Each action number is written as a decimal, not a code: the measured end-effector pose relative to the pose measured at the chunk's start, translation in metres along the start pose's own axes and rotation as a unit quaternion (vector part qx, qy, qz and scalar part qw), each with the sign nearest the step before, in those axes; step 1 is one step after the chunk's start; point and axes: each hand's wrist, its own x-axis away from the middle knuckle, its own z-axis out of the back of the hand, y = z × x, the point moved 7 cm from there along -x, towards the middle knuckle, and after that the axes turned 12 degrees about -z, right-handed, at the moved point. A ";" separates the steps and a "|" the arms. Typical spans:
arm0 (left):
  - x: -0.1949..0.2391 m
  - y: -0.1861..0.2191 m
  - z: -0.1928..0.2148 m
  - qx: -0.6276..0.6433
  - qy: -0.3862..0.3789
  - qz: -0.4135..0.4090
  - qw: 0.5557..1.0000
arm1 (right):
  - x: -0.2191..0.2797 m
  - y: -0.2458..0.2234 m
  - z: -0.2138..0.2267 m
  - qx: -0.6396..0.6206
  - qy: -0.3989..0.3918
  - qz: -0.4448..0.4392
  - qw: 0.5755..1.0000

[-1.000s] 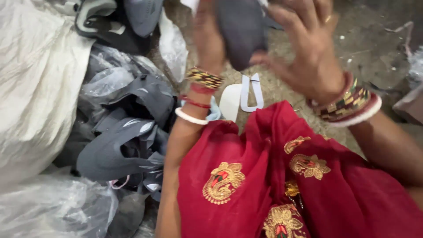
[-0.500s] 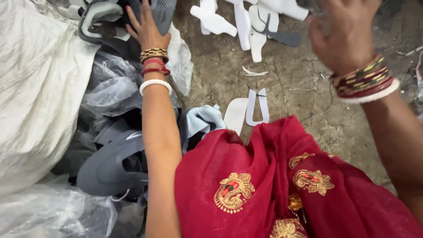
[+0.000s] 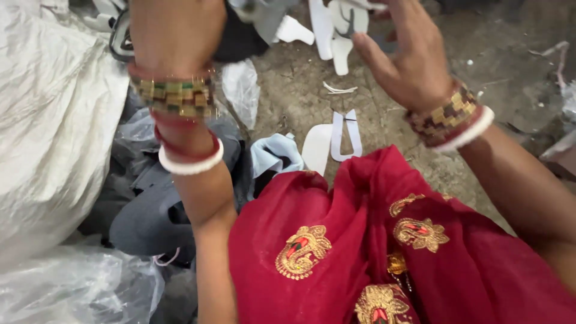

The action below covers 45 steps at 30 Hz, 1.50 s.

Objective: The person sits on the floor among piles of shoe uppers, picks up a gray fabric shoe upper, pulls and trims loose threads from it by hand, turns it over to work on other sides, and sets it aside. Near the end they wipe an upper with a light blue cloth.

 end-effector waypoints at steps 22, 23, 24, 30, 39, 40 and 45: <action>0.032 0.071 -0.198 0.319 -0.016 -0.353 0.879 | 0.038 -0.003 0.046 0.094 0.117 -0.046 0.988; 0.024 0.069 -0.182 0.630 -0.064 -0.160 0.757 | 0.036 -0.013 0.042 0.105 0.075 -0.017 0.992; 0.027 0.077 -0.173 0.846 -0.102 0.059 0.520 | 0.036 -0.023 0.039 0.115 0.031 0.013 0.993; 0.028 0.092 -0.142 0.872 0.032 -0.028 0.487 | 0.063 -0.010 0.009 -0.181 -0.140 0.090 0.969; 0.030 0.083 -0.121 0.752 -0.129 -0.054 0.644 | 0.083 0.091 -0.004 -0.533 -0.008 -0.172 0.828; 0.033 0.086 -0.124 0.754 -0.128 -0.055 0.642 | 0.076 0.079 0.006 -0.531 -0.008 -0.172 0.830; 0.052 0.130 -0.142 0.833 -0.228 -0.118 0.490 | 0.062 0.061 0.019 -0.613 -0.074 -0.171 0.768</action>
